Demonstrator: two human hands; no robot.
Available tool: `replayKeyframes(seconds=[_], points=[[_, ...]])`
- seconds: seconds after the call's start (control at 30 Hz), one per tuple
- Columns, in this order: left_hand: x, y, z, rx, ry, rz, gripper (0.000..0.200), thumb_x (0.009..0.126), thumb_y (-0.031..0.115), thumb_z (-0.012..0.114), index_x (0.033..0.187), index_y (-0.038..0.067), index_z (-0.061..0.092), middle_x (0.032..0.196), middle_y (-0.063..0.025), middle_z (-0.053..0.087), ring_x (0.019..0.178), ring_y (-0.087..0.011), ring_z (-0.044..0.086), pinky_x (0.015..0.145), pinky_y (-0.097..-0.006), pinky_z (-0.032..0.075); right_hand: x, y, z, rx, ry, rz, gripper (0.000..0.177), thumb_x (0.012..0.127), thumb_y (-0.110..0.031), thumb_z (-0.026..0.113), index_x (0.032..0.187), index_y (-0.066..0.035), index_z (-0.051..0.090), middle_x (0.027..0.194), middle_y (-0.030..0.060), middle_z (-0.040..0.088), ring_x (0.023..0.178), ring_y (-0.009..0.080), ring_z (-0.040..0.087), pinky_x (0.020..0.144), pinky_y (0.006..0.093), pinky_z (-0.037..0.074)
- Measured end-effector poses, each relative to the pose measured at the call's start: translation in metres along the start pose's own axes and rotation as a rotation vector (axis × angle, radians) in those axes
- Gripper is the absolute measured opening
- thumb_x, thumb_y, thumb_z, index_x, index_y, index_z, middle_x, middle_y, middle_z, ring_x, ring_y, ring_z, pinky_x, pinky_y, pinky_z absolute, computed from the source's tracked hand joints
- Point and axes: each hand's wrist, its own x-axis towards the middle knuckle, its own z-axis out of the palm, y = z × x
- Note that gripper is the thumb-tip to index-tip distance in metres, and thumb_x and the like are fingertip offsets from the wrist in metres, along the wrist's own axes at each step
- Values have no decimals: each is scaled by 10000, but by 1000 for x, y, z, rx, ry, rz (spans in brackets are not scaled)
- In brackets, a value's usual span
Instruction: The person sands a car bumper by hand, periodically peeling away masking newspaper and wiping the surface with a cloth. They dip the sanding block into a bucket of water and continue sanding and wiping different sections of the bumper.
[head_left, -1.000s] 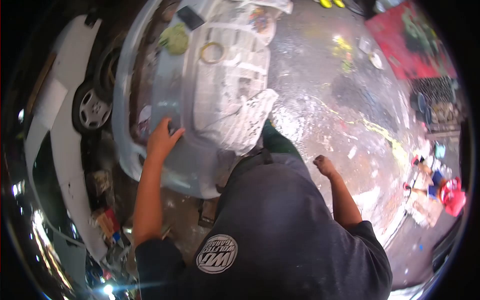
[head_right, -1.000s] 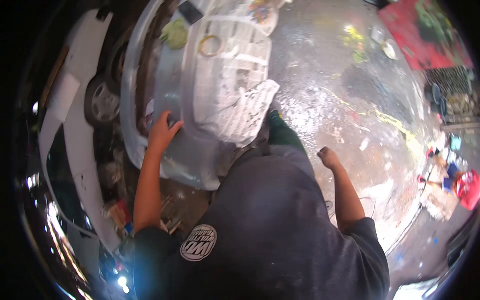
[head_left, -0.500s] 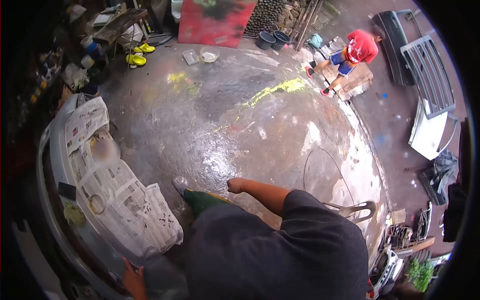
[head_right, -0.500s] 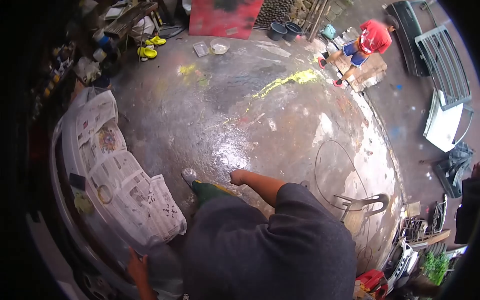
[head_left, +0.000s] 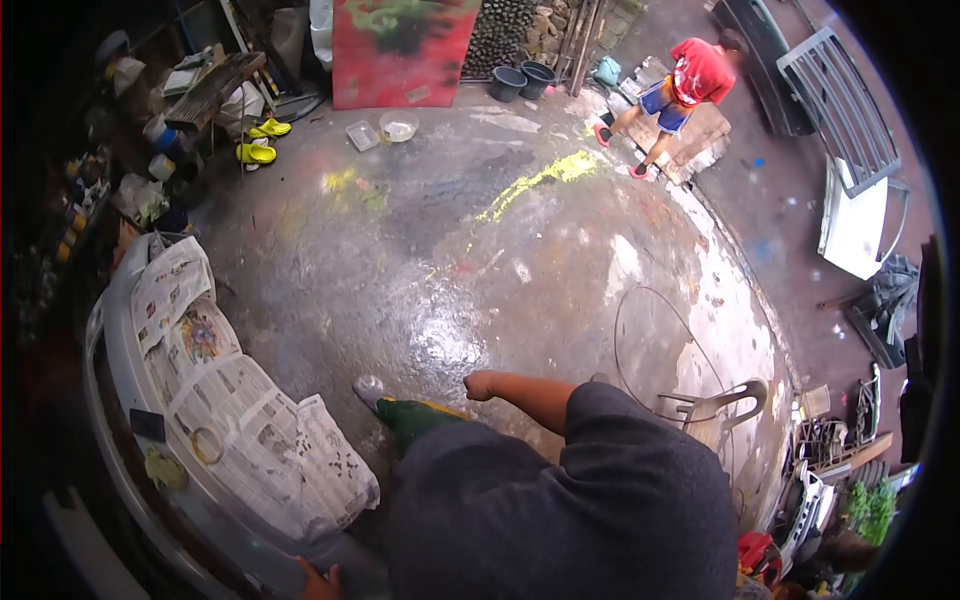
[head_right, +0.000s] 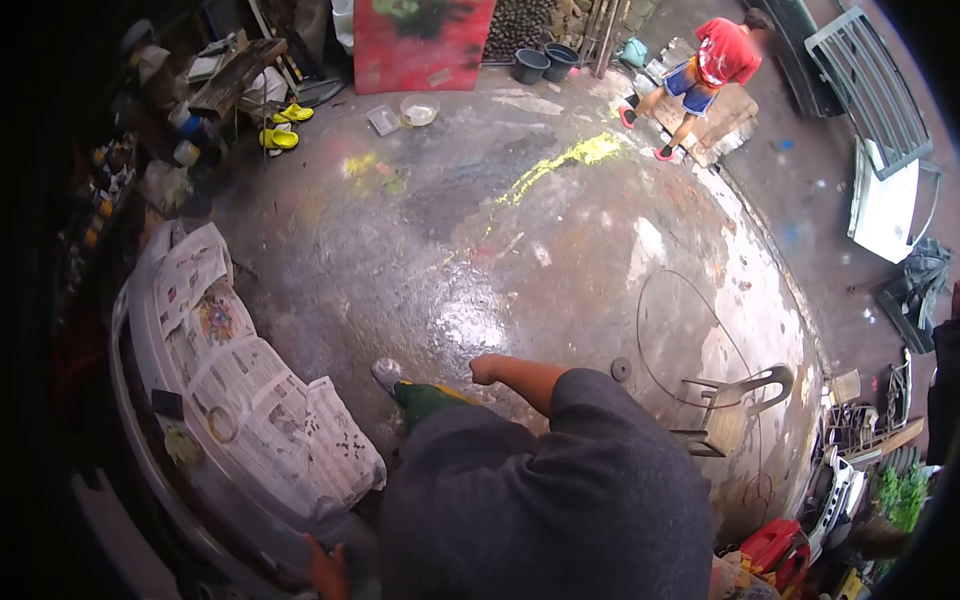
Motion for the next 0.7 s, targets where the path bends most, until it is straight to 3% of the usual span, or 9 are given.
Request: replayKeyframes(seconds=[0.07,0.17,0.2,0.27,0.3,0.37,0.43,0.63,0.7], points=[[-4,2,15,-204,-50,-102,935,900,472,748,1613,64,303,1329,-297,627,1196,-465,620,1000,-492,498,-7,2,-5,10,45,5,438,882,-320,635,1118,40,715,1181,290,694,1136,437,657,969,509,520],[13,6,16,-542,1,-232,895,890,319,782,1530,-118,333,1536,-313,446,1448,-415,428,1219,-438,326,28,33,14,-41,100,-139,398,903,-302,636,1040,65,711,1077,299,714,1020,448,683,926,539,524],[16,5,13,-723,75,-263,879,877,308,797,1515,-112,362,1517,-309,468,1427,-402,452,1199,-428,346,24,38,9,-141,118,-248,373,915,-295,642,1034,50,717,1041,294,719,972,451,689,898,541,527],[20,-12,9,-764,205,-373,820,894,331,767,1479,-116,407,1491,-315,492,1391,-410,484,1159,-428,378,21,33,-2,-99,99,-124,359,913,-306,659,940,44,737,1005,277,728,956,436,697,867,539,531],[25,-31,25,-722,278,-389,802,914,391,732,1462,-115,437,1467,-320,516,1385,-417,493,1156,-426,382,18,32,-4,-62,157,-172,352,903,-298,650,902,44,732,967,282,725,950,439,697,853,538,532],[29,-29,9,-664,267,-489,809,912,466,721,1424,-116,488,1400,-335,571,1344,-445,534,1127,-436,411,11,18,-15,-71,77,-171,371,891,-318,647,911,48,704,989,300,708,971,452,688,855,528,526],[38,-38,21,-687,262,-485,798,899,463,741,1401,-111,507,1310,-340,625,1266,-466,588,1066,-446,460,6,2,-21,-84,6,-134,389,903,-310,656,1067,40,696,1090,287,707,1077,447,668,953,505,520],[38,-18,16,-635,248,-483,717,851,412,796,1316,-81,562,1185,-304,686,1147,-460,648,973,-456,502,1,7,-17,7,14,-119,401,904,-322,651,1064,42,694,1105,278,712,1098,431,669,959,470,520],[40,-20,14,-635,220,-460,687,839,392,806,1299,-65,577,1182,-292,689,1134,-457,652,956,-462,506,1,15,-14,40,55,-165,357,906,-301,667,1023,36,689,959,232,721,948,369,701,865,439,539]])
